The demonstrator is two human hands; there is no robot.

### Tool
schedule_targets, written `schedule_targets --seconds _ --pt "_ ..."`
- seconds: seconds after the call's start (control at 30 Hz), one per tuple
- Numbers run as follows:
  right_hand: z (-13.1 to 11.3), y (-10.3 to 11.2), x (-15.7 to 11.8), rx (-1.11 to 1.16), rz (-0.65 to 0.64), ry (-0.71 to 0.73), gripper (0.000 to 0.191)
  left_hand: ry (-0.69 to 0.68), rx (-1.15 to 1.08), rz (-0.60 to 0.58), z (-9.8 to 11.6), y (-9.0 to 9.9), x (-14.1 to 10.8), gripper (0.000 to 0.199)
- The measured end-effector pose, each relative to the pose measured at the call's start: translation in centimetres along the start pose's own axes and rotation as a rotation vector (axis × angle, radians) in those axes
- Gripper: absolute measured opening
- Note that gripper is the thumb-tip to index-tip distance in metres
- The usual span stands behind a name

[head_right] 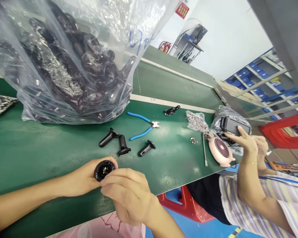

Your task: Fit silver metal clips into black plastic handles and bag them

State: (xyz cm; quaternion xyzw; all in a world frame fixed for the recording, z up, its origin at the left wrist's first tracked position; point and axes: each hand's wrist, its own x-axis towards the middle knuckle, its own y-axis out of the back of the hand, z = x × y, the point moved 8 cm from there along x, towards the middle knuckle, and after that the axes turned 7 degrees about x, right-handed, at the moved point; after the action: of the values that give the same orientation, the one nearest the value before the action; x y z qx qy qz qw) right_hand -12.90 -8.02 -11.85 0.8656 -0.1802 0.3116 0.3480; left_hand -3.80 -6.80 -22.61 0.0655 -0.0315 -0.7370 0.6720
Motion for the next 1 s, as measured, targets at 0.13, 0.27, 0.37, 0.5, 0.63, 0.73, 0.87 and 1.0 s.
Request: schedule_targets --seconds 0.13,0.27,0.37,0.5,0.63,0.73,0.87,1.0 --pt "0.6 -0.4 0.0 -0.006 -0.020 -0.019 0.024 -0.006 0.144 0.030 -0.5 0.2 0.0 0.017" --pt "1.3 -0.1 0.0 0.042 0.047 -0.028 0.024 -0.026 0.209 0.016 -0.7 0.1 0.0 0.023" --pt "1.6 -0.3 -0.2 0.053 0.053 -0.031 0.024 -0.025 0.229 0.018 -0.5 0.2 0.1 0.023" --pt "1.6 -0.5 -0.4 0.070 0.054 -0.021 0.025 -0.034 0.237 0.020 -0.3 0.3 0.2 0.022" --pt "1.8 -0.9 -0.2 0.083 0.033 -0.020 0.026 -0.024 0.224 0.019 -0.7 0.2 0.2 0.017" --pt "1.7 -0.9 0.0 0.109 0.046 0.018 0.027 -0.031 0.238 0.019 -0.9 0.1 0.2 0.014" --pt "1.8 -1.0 0.2 0.136 0.080 0.046 0.023 -0.010 0.223 0.043 -1.3 0.3 0.1 0.017" --pt "1.7 -1.1 0.5 0.143 0.091 0.063 0.022 0.018 0.199 0.058 -1.5 0.5 0.1 0.021"
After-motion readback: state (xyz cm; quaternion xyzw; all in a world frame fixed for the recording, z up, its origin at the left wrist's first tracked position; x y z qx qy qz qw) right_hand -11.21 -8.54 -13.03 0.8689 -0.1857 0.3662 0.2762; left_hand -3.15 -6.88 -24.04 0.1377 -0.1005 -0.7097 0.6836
